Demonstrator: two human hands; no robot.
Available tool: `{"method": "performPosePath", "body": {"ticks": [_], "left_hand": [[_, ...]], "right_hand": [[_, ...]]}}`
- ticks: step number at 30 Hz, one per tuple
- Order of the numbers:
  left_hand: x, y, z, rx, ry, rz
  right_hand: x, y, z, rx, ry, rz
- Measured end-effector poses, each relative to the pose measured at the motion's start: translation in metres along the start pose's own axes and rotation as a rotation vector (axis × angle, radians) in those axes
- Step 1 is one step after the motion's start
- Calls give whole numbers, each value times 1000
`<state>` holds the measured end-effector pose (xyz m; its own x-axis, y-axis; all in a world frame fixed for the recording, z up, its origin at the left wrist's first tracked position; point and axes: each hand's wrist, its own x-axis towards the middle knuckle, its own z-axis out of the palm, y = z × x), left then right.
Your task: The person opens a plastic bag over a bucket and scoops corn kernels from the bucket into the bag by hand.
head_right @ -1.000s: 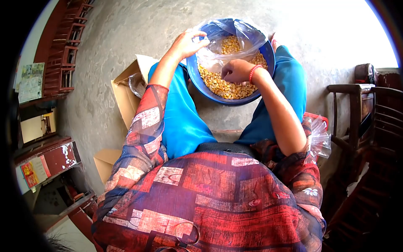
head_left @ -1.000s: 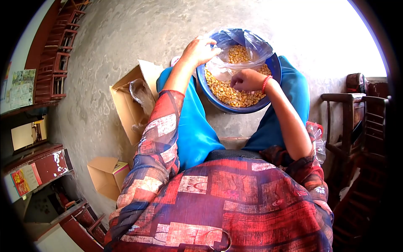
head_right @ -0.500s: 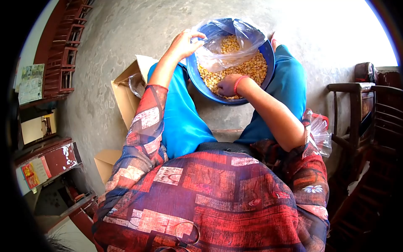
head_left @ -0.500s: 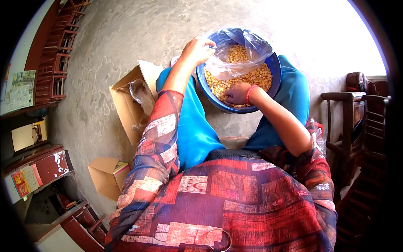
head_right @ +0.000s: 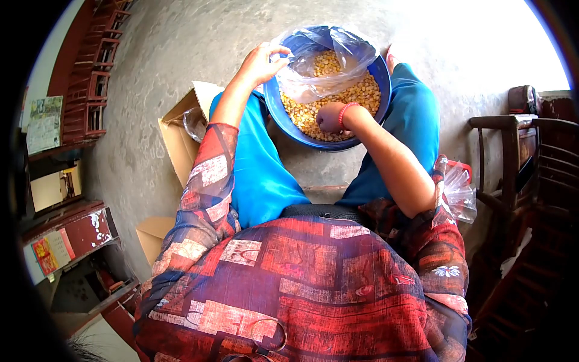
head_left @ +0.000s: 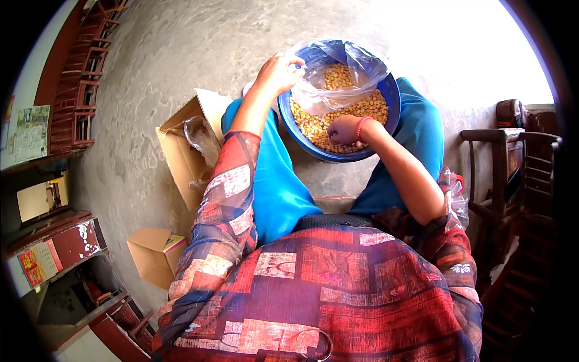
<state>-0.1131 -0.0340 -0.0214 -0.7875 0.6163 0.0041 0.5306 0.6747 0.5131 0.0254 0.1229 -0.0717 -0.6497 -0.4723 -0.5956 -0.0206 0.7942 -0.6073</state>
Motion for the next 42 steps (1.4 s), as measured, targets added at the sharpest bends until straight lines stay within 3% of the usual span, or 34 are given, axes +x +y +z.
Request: {"method": "performPosePath", "body": {"ticks": [1, 5, 8, 10, 13, 15, 20, 23, 25, 29, 33, 38, 42], "left_hand": [[0, 0, 0, 8, -6, -2], [0, -1, 0, 10, 7, 20], [-1, 1, -1, 2, -8, 2], [-1, 1, -1, -1, -6, -12], [-1, 1, -2, -9, -6, 7], [-2, 2, -5, -39, -6, 23], [-3, -2, 0, -179, 11, 70], [-7, 5, -5, -117, 17, 24], [-8, 3, -3, -125, 49, 19], [-8, 11, -13, -148, -72, -56], [-12, 6, -4, -91, 75, 35], [-12, 14, -15, -178, -90, -94], [-13, 15, -15, -150, -54, -87]], "right_hand": [[-7, -7, -5, 190, -78, 187], [4, 3, 1, 195, -102, 168], [15, 15, 7, -39, -87, 145], [18, 19, 8, -261, 42, -98], [25, 28, 13, -223, 61, -48], [28, 26, 12, -407, -30, -48], [20, 17, 9, -293, 18, -17], [27, 21, 17, -169, 88, -112], [21, 14, 13, -237, 37, -111], [22, 20, 20, -233, 88, -73], [43, 39, 33, -165, 80, -45], [35, 42, 24, 0, 62, -42], [55, 60, 42, -4, 86, -32]]}}
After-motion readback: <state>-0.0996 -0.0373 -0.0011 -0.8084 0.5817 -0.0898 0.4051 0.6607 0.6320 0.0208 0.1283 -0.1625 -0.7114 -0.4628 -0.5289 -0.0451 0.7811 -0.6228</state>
